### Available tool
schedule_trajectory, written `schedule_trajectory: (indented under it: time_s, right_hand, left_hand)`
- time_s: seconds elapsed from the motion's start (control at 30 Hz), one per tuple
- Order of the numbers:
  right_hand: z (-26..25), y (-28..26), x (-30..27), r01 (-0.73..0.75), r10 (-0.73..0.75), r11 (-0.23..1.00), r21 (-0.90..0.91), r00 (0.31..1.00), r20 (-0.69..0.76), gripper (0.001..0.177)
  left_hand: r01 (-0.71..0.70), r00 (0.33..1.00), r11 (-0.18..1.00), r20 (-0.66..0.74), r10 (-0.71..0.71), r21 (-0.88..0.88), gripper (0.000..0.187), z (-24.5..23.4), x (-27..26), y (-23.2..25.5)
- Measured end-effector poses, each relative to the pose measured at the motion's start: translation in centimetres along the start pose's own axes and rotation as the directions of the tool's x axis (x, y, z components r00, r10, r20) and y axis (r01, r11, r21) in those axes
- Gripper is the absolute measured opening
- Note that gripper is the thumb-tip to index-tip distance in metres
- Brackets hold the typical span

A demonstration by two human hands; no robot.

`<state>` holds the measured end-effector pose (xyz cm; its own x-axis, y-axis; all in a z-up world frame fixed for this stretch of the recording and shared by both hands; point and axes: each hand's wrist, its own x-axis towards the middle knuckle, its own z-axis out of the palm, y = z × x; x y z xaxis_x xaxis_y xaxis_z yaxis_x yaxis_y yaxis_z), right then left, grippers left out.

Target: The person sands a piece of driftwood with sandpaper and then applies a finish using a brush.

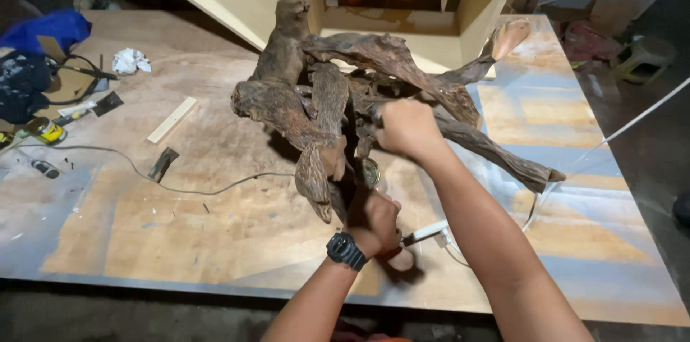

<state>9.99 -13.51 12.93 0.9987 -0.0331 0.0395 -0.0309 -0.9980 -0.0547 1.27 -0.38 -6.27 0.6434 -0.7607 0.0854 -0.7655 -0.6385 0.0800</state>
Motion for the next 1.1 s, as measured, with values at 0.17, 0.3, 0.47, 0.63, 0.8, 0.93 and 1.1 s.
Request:
schedule_trajectory:
  time_s: [0.17, 0.3, 0.47, 0.63, 0.8, 0.93, 1.1]
  right_hand:
    - [3.6, 0.1, 0.2, 0.094, -0.069, 0.977, 0.193, 0.989, -0.13, 0.028]
    - [6.8, 1.4, 2.2, -0.011, 0.008, 0.997, -0.079, 0.999, -0.034, 0.019]
    - [2.8, -0.6, -0.7, 0.031, -0.002, 0.969, 0.245, 0.993, -0.116, 0.021]
    - [6.7, 0.8, -1.9, -0.033, 0.04, 0.996, -0.088, 0.997, 0.072, 0.025]
    - [5.3, 2.7, -10.6, -0.161, 0.13, 0.982, 0.101, 0.956, 0.263, 0.044]
    - [10.0, 3.4, -15.6, -0.286, 0.177, 0.926, 0.246, 0.906, 0.385, 0.042]
    - [15.9, 5.4, -19.1, -0.307, 0.235, 0.697, 0.648, 0.952, 0.198, 0.022]
  left_hand:
    - [-0.001, 1.0, 0.999, -0.006, 0.001, 0.039, 0.032, -5.0, -1.2, 0.5]
    - [0.065, 0.997, 0.997, 0.042, -0.066, 0.044, 0.032, -2.9, -0.9, 0.5]
    - [-0.025, 0.999, 0.996, -0.038, 0.028, 0.086, 0.035, -4.6, -1.2, 0.2]
    - [-0.022, 0.999, 0.997, -0.045, 0.025, 0.079, 0.033, -3.7, -1.3, -0.2]
    - [-0.034, 0.977, 0.999, -0.211, 0.029, -0.017, 0.027, -5.4, -1.9, 0.0]
    - [-0.11, 0.922, 0.992, -0.379, 0.08, -0.059, 0.022, -3.5, -1.3, -0.4]
    - [-0.12, 0.927, 0.991, -0.363, 0.093, -0.053, 0.035, -4.7, -1.8, -0.2]
